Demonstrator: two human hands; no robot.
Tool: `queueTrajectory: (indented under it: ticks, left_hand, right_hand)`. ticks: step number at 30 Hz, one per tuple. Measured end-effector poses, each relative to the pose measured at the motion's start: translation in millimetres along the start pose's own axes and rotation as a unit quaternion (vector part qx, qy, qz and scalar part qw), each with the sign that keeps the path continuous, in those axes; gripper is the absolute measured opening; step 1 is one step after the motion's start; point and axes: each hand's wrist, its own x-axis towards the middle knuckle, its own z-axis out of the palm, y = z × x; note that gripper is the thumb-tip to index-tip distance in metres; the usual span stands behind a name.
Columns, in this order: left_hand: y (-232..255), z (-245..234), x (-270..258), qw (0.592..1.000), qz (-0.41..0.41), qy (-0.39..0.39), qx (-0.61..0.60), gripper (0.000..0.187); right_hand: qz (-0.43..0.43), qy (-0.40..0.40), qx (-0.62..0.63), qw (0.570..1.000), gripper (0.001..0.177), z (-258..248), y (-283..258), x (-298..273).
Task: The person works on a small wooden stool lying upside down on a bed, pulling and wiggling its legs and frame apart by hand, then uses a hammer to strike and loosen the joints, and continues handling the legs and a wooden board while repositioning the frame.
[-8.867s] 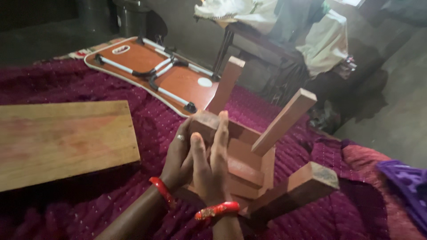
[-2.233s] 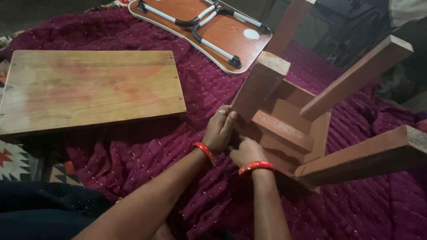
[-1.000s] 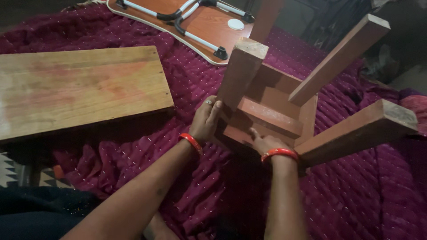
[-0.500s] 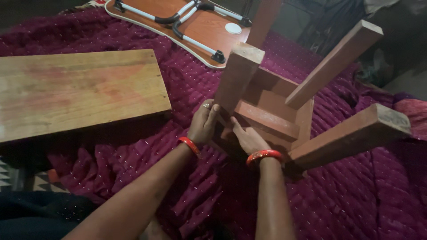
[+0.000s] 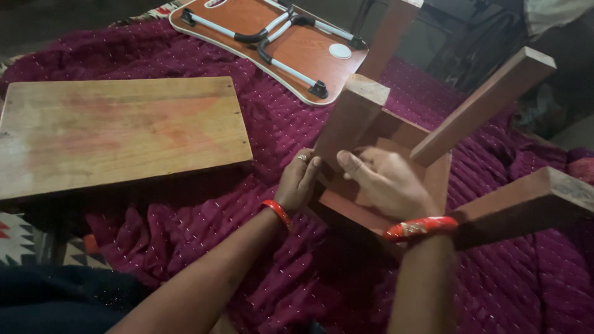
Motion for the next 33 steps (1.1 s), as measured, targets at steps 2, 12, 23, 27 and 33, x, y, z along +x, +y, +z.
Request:
queueTrajectory:
  ticks: [2,12,23,27,33]
  left_hand:
    - [1.8,0.3,-1.2,1.000,-0.005,-0.002,-0.004,0.048]
    - [3.1,0.2,-0.5,1.000,-0.010,-0.005,0.004,0.051]
    - [7.7,-1.7,-0.4,1.000,-0.026,-0.008,0.008,0.045]
    - [8.9,-0.7,-0.2,1.000,-0.023,0.000,-0.014,0.042]
    - [13.6,-1.1,-0.9,1.000,-0.016,-0.001,-0.018,0.040]
  right_hand:
    - [-0.044,0.068,-0.028,0.996,0.059,-5.5,-17.5,-11.8]
    - [-0.068,0.120,0.167,0.976,0.045,28.0,-0.1,3.9]
    - [-0.151,0.177,0.054,0.971,0.052,59.7,26.0,19.2]
    - [-0.116,0.268,0.106,0.951,0.062,34.7,5.2,11.2]
    - [-0.240,0.267,0.229,0.905,0.061,47.0,-1.3,10.7]
